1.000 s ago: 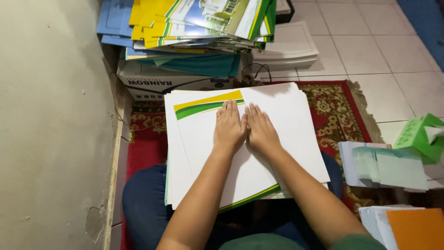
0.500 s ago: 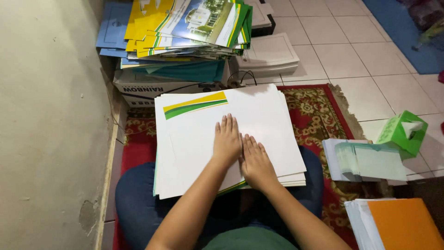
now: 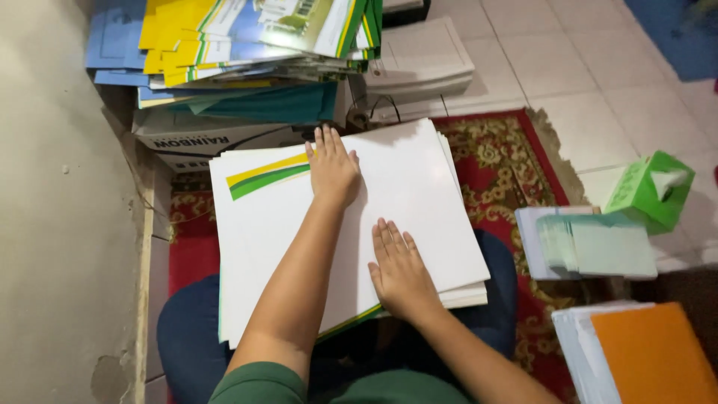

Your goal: Folding printed sheets of paper into brochures by hand and smoothing the creases.

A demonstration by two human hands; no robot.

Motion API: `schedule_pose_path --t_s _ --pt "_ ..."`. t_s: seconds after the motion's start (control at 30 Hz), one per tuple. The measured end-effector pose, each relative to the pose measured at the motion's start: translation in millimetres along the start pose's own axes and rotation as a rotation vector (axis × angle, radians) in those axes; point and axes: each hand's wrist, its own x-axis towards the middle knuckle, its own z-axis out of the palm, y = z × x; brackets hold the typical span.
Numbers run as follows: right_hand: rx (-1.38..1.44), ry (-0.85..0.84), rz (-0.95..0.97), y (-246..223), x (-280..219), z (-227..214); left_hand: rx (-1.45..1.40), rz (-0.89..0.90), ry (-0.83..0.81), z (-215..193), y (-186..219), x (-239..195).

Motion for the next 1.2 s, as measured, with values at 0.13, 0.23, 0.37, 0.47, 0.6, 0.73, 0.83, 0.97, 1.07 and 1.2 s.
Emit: schedule_pose_path --t_s 0.13,0.23,0.37,0.47,0.6,0.73,0.83,0.97,1.07,1.2 --pt "-0.033 0.024 -0.014 1 0 4 0.0 0.041 0.048 -3 -6 -20" --pt "-0.032 0.034 -0.018 4 1 4 -0.035 0.01 0.16 -9 -5 -54" --pt "-0.035 -0.013 -0.017 5 9 18 -0.053 -0.067 0.275 2 -16 -81" --pt "-0.058 -0.067 -0.046 14 32 23 -0.08 -0.071 0.311 4 -16 -80" --pt "-0.064 -0.017 -0.09 28 83 30 -0.089 -0.084 0.302 11 -15 -74" --pt "-0.088 0.069 -0.154 32 148 28 -0.112 -0.114 0.317 22 -20 -66" --pt "-0.036 0.07 -0.251 45 187 34 -0.167 -0.123 0.27 19 -21 -68" --pt "-0.083 0.055 -0.247 46 200 28 -0.181 -0.141 0.243 16 -16 -65" --pt "-0.086 0.068 -0.244 42 181 23 -0.179 -0.133 0.215 17 -17 -67" --pt "-0.105 0.015 -0.241 33 128 6 -0.186 -0.114 0.247 8 -16 -70"
